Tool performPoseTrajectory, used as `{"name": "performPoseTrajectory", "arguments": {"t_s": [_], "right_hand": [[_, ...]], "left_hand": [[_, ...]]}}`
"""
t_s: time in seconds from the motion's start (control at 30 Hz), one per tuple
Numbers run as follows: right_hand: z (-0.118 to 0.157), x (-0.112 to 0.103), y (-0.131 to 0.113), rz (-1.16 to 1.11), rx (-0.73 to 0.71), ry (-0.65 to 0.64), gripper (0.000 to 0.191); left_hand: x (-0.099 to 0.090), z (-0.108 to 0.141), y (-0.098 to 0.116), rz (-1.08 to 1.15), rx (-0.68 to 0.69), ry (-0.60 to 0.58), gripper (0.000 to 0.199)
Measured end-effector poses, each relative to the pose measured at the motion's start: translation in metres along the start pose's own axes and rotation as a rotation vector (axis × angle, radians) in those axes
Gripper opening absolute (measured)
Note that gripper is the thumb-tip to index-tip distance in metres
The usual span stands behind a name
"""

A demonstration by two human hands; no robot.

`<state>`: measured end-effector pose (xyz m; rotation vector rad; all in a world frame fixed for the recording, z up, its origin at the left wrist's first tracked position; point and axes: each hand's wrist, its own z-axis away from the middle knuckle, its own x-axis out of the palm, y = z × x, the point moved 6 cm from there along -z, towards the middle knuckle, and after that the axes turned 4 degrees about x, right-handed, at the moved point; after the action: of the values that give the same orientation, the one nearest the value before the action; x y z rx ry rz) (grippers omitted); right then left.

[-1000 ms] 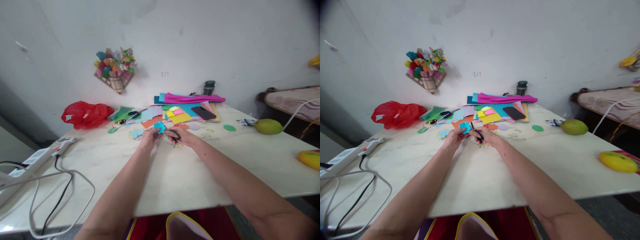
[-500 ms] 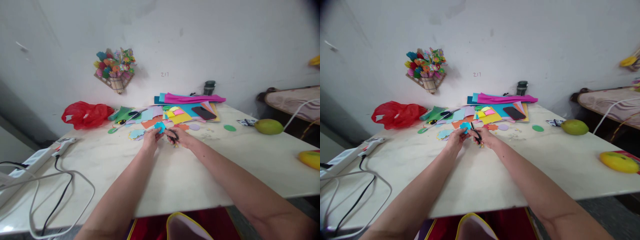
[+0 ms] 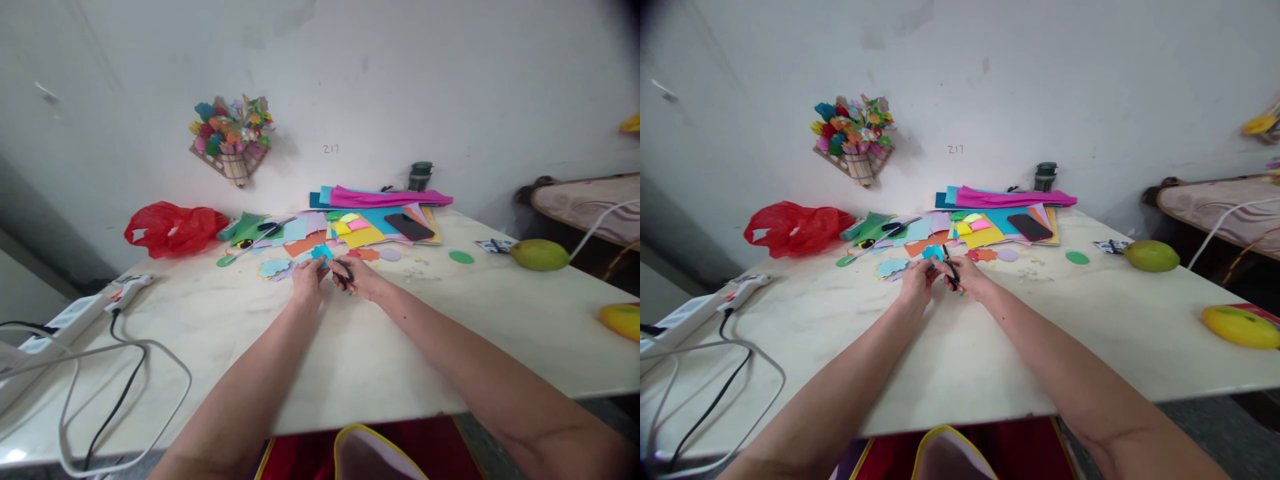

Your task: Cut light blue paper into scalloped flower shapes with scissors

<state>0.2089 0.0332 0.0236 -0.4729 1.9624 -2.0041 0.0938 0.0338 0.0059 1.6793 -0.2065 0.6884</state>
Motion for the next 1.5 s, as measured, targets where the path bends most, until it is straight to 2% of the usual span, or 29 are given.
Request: {"name": "performPoseTrajectory", "arguments": {"t_s": [0.37, 0.83, 1.33, 1.5], "right_hand": [[0.004, 0.007, -0.004, -0.013, 0.049, 0.091, 0.029], [0.003, 0.006, -0.007, 0.000, 0.029, 0.138, 0.026], [0.004, 0.004, -0.009, 0.075, 0.055, 0.196, 0.024], [-0.003, -0.001, -0.002, 0.088, 0.065, 0.229, 0.024]], "left_hand": [[0.000, 0.003, -0.001, 0.025, -0.004, 0.043, 0.013], [0.001, -0.003, 0.004, 0.013, -0.054, -0.053, 0.017], [-0.005, -0.008, 0.010, -0.034, -0.080, -0.089, 0.015], [-0.009, -0.010, 0.012, -0.057, -0.084, -0.086, 0.018]]}}
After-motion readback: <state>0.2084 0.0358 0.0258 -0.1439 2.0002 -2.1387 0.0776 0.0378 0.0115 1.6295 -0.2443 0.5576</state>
